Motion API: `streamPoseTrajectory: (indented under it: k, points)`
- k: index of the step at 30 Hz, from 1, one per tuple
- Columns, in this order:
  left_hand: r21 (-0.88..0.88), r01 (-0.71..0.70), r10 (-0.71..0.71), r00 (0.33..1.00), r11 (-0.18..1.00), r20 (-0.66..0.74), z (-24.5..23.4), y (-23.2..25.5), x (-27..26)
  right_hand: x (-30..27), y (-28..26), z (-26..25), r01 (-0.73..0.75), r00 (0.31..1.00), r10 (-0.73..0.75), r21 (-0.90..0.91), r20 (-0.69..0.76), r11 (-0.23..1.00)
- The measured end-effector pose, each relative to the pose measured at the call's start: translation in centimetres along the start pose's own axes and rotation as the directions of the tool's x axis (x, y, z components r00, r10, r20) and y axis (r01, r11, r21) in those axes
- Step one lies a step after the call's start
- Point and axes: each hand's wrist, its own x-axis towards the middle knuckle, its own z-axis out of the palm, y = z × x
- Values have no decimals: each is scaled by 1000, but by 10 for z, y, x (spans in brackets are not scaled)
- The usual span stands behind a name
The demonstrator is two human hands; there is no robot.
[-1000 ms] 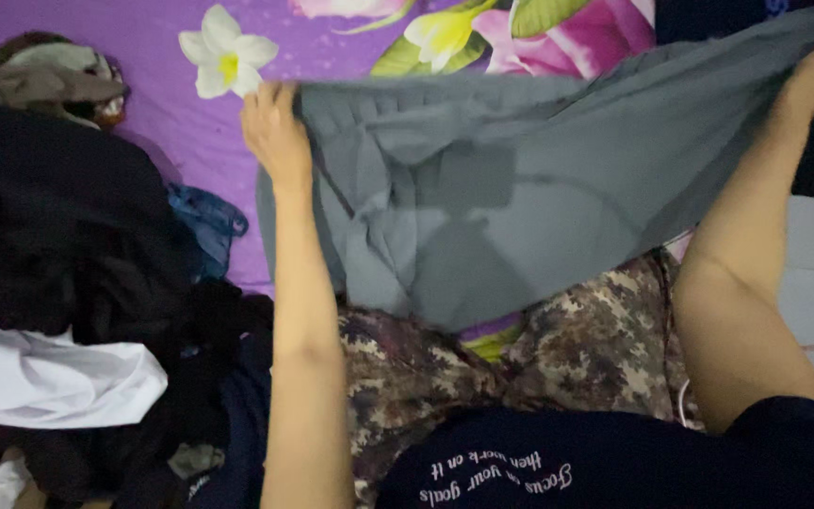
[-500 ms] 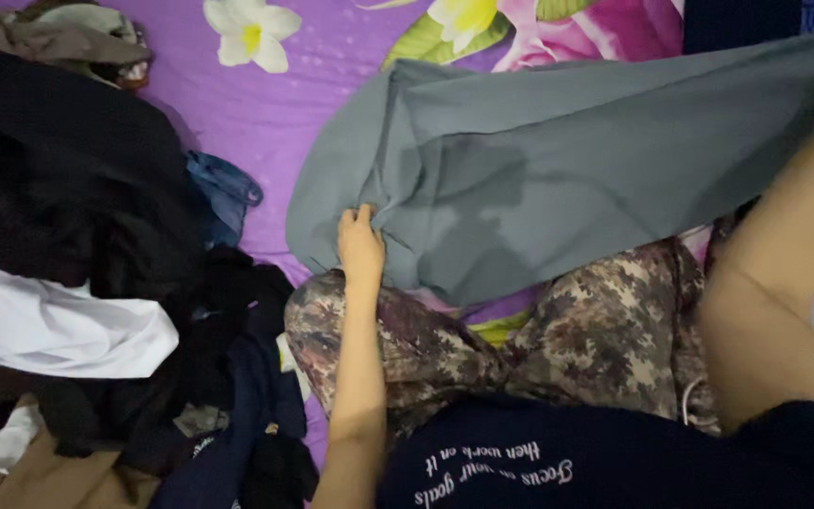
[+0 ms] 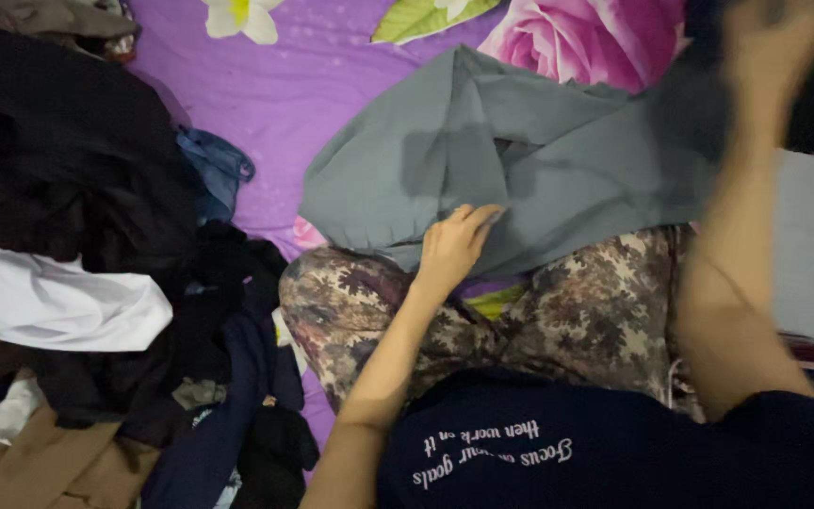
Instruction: The person folds several items of clothing on a bed, including a brown long-sleeve shirt, a white tank top, gray shorts, and a red shirt. Each item is smoothed, folded into a compact rectangle, and placed on a growing stack of folded clothes.
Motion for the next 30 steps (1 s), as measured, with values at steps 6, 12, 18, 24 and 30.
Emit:
streamPoseTrajectory:
  k: [6,12,18,24,30]
  points:
    - [-250,9,-38,993,968,-110,20,-25,9,-76,-152,82,-200,294,-48,110,955,974]
    - [-210,29,-58,989,977,-133,23,-86,11,-144,-198,105,81,209,-48,31,977,996]
    - [467,35,-19,999,884,-39,5,-112,14,-156,-182,106,-48,406,-141,175,903,983]
    - [-131,92,-97,995,987,-33,-97,-184,43,-129,-168,92,-229,496,-177,325,850,918]
    - [-870,285,-788,591,403,-172,-115,-268,73,-115,-175,95,-236,497,-138,287,856,928]
